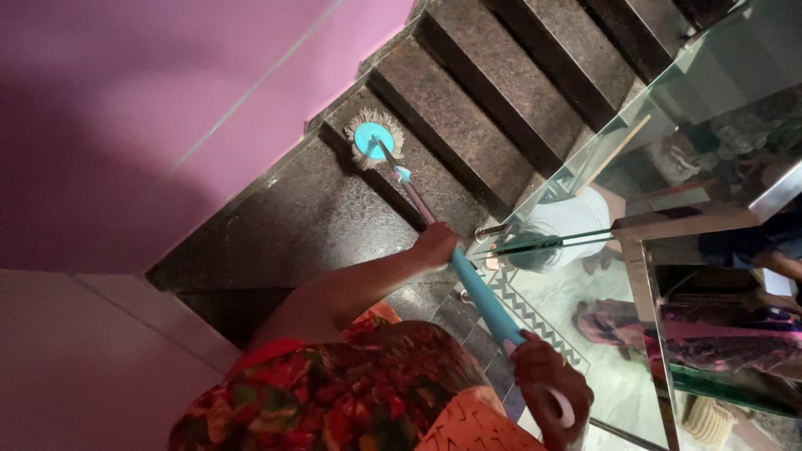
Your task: The person mops a set of dark stone stairs by hand using a mop with a blue handle, working from the top steps downward.
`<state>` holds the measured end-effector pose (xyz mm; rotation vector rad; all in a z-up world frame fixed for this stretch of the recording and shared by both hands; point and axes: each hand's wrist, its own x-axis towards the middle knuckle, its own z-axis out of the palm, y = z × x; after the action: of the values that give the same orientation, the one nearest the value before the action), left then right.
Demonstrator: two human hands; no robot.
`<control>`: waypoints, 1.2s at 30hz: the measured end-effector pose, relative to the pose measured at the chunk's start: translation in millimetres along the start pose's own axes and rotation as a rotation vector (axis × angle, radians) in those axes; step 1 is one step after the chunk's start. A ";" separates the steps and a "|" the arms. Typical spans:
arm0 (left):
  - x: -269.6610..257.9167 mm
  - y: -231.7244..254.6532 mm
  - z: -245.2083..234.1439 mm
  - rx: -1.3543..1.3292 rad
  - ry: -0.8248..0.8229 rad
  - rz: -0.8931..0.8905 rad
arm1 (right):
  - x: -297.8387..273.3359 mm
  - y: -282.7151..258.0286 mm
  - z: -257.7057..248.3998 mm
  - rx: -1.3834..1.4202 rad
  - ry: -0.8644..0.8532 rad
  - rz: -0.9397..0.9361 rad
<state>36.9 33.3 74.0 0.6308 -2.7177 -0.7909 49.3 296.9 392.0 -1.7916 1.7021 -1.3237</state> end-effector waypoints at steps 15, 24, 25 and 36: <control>10.2 -92.3 49.5 -0.162 0.210 -0.034 | 15.4 50.1 47.2 0.077 -0.249 -0.032; -8.6 -31.2 0.1 -0.242 -0.013 -0.073 | 12.5 1.6 30.8 0.041 -0.027 -0.026; -11.3 -27.1 -5.6 -0.200 0.019 -0.046 | 15.2 -2.4 30.6 0.000 -0.045 -0.031; -9.4 -64.0 -27.0 -0.019 0.192 -0.006 | 48.6 6.5 55.5 0.049 -0.170 -0.113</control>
<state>75.9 -23.2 59.7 0.6740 -2.5331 -0.7174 81.9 232.0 377.5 -1.9365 1.4868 -1.2075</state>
